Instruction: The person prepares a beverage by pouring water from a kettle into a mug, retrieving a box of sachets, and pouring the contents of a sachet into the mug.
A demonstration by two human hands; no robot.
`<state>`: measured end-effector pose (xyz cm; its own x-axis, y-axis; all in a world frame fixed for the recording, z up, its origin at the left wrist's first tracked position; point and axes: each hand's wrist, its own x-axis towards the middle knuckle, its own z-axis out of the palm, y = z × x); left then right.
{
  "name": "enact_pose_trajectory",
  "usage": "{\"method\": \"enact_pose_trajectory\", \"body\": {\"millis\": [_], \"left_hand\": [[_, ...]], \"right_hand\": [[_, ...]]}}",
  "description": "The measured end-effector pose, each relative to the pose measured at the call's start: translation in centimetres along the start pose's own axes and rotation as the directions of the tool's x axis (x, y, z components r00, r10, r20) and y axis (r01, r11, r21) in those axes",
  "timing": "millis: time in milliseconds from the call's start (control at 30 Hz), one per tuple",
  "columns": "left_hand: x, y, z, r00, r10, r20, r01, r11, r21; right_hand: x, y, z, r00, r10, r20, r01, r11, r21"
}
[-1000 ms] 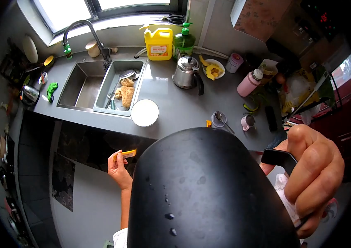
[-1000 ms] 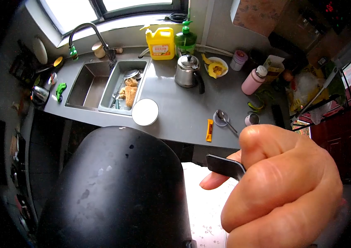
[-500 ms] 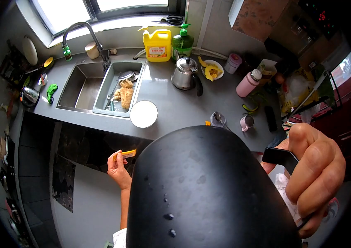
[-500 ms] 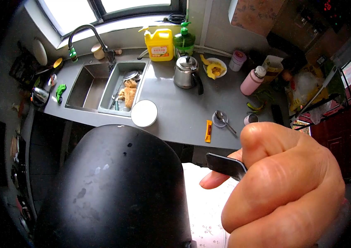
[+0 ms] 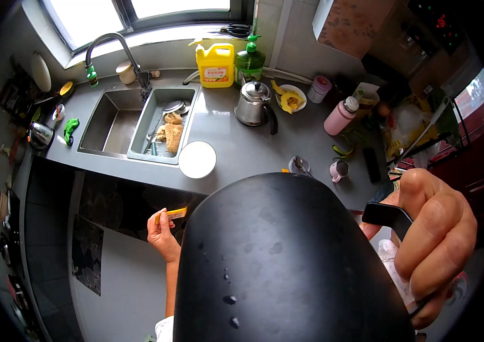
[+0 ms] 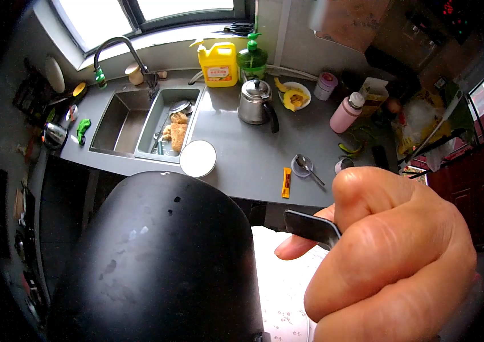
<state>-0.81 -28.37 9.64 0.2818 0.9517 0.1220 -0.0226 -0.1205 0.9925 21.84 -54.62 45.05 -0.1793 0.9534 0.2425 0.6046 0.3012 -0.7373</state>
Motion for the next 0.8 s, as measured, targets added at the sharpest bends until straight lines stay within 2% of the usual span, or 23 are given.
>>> {"method": "enact_pose_trajectory", "body": {"millis": [300,500,600,700,767,800], "left_hand": [[0.1,-0.2,-0.2,1.0,0.001,0.0,-0.001,1.0,-0.013],[0.0,0.0,0.0,1.0,-0.005,-0.001,0.005,1.0,-0.01],[-0.2,0.2,0.1,1.0,-0.011,0.003,0.011,1.0,-0.006],[-0.4,0.2,0.1,1.0,-0.028,0.0,0.028,1.0,-0.001],[-0.7,-0.3,-0.2,0.999,-0.054,0.006,0.054,0.999,0.001],[-0.6,-0.6,-0.4,0.998,-0.058,-0.004,0.058,0.998,0.021]], "right_hand": [[-0.1,0.3,-0.1,0.998,-0.054,0.033,0.054,0.999,-0.007],[-0.1,0.1,0.2,1.0,0.01,0.016,-0.01,1.0,0.002],[-0.5,1.2,0.9,0.998,-0.003,-0.056,0.004,1.0,0.023],[0.3,3.2,1.8,0.988,-0.037,-0.153,0.059,0.989,0.138],[0.2,4.5,3.0,0.97,-0.007,-0.243,0.059,0.977,0.207],[0.0,4.9,3.6,0.955,0.071,-0.289,0.011,0.963,0.27]]}}
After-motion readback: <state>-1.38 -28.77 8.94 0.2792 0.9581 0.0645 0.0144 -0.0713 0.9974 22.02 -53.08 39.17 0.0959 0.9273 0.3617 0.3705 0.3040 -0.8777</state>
